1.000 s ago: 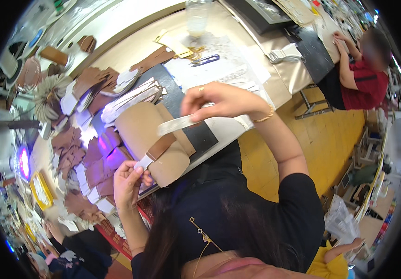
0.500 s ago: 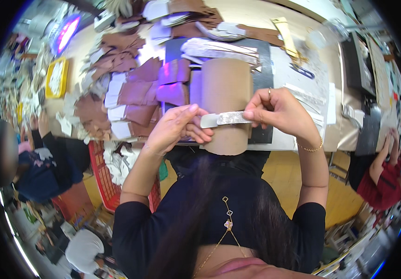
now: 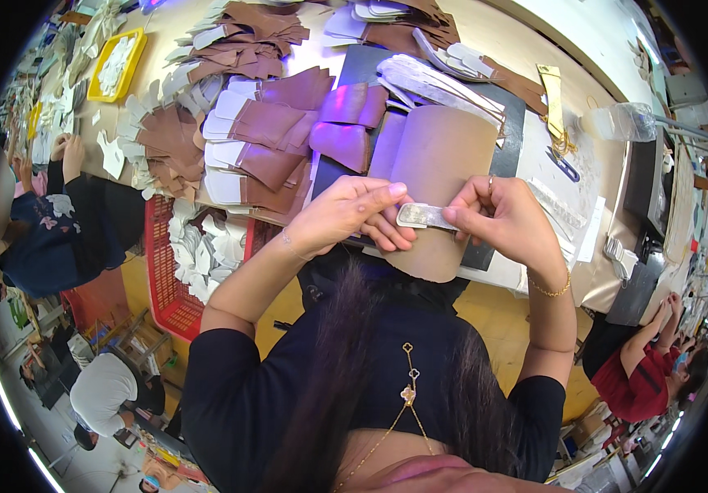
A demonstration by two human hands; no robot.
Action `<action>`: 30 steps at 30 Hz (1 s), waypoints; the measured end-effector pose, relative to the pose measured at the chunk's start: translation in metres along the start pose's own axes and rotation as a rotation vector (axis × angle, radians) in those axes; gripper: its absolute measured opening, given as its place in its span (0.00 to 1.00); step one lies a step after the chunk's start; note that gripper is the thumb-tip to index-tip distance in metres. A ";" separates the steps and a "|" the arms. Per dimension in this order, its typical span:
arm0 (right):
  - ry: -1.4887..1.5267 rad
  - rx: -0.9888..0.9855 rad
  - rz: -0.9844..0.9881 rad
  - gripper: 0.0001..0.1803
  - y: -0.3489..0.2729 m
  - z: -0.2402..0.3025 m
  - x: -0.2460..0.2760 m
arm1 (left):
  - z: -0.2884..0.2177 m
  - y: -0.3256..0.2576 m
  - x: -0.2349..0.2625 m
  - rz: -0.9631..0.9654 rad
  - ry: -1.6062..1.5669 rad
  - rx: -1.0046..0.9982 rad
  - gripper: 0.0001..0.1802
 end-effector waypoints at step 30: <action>0.081 0.037 -0.005 0.10 0.001 -0.018 0.010 | 0.005 0.002 0.006 -0.032 0.011 -0.019 0.10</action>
Point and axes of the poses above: each hand's wrist, its own y-axis towards the middle knuckle, its own x-axis out of the back of the hand, z = x × y, the point moved 10 cm from there along y, towards the middle knuckle, and after that the axes turned 12 degrees about -x, right-handed, at the moved point
